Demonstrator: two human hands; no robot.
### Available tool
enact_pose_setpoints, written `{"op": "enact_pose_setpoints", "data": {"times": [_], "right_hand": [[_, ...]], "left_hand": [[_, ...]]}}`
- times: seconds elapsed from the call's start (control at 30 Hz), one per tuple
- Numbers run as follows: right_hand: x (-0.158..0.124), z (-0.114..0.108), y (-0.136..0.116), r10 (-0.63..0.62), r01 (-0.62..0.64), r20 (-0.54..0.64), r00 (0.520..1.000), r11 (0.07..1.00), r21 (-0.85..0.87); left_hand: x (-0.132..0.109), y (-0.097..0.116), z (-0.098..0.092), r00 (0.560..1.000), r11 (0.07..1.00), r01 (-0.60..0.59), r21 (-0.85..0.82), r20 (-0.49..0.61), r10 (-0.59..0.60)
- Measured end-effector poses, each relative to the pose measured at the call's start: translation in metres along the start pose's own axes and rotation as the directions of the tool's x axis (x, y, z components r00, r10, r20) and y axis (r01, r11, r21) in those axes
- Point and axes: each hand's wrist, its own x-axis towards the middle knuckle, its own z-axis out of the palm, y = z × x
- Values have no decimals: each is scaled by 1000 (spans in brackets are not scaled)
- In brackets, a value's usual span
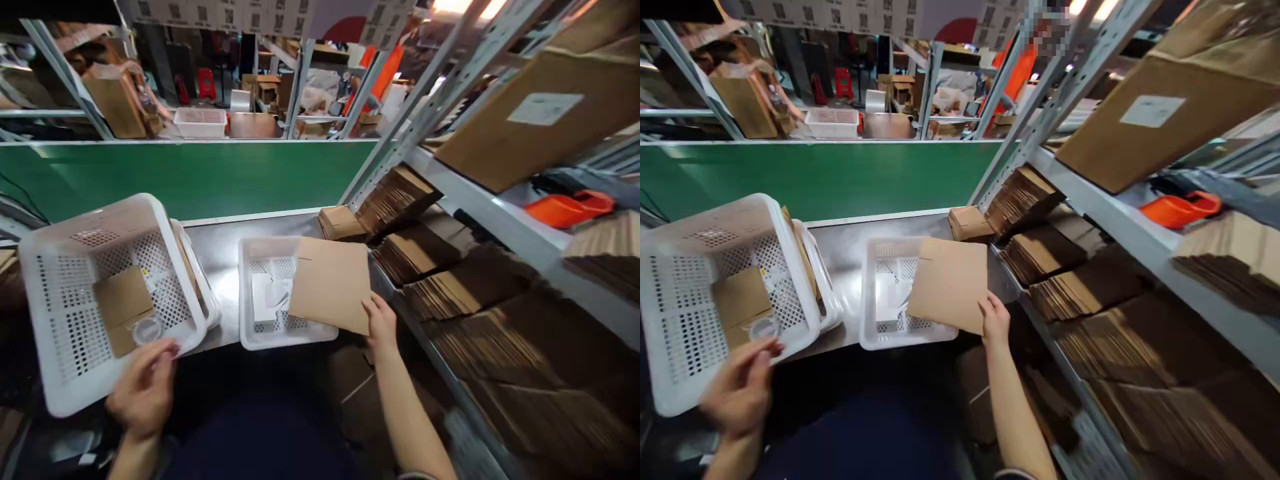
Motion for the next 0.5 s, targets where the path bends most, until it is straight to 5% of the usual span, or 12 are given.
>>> {"op": "enact_pose_setpoints", "data": {"times": [0.03, 0.07, 0.13, 0.27, 0.37, 0.5], "right_hand": [[1, 13, -6, -55, 57, 50, 997, 997, -51], [2, 23, -13, -99, 107, 93, 991, 990, -94], [0, 38, -27, -154, 185, 172, 973, 965, -184], [-13, 59, -38, -145, 307, 451, 881, 899, -311], [-16, 66, -27, -79, 331, 538, 839, 859, -391], [-15, 55, 10, 113, 206, 425, 898, 746, -634]], "left_hand": [[-6, 14, 33, 965, 992, 34, -118, 262, -2], [-11, 24, 65, 878, 988, 90, -124, 479, -20], [-14, 30, 120, 722, 989, 65, 135, 677, -140], [-5, 8, 180, 542, 772, -12, 636, 653, -529], [2, -1, 191, 513, 702, -15, 712, 608, -606], [2, 9, 189, 582, 678, -9, 735, 555, -594]]}}
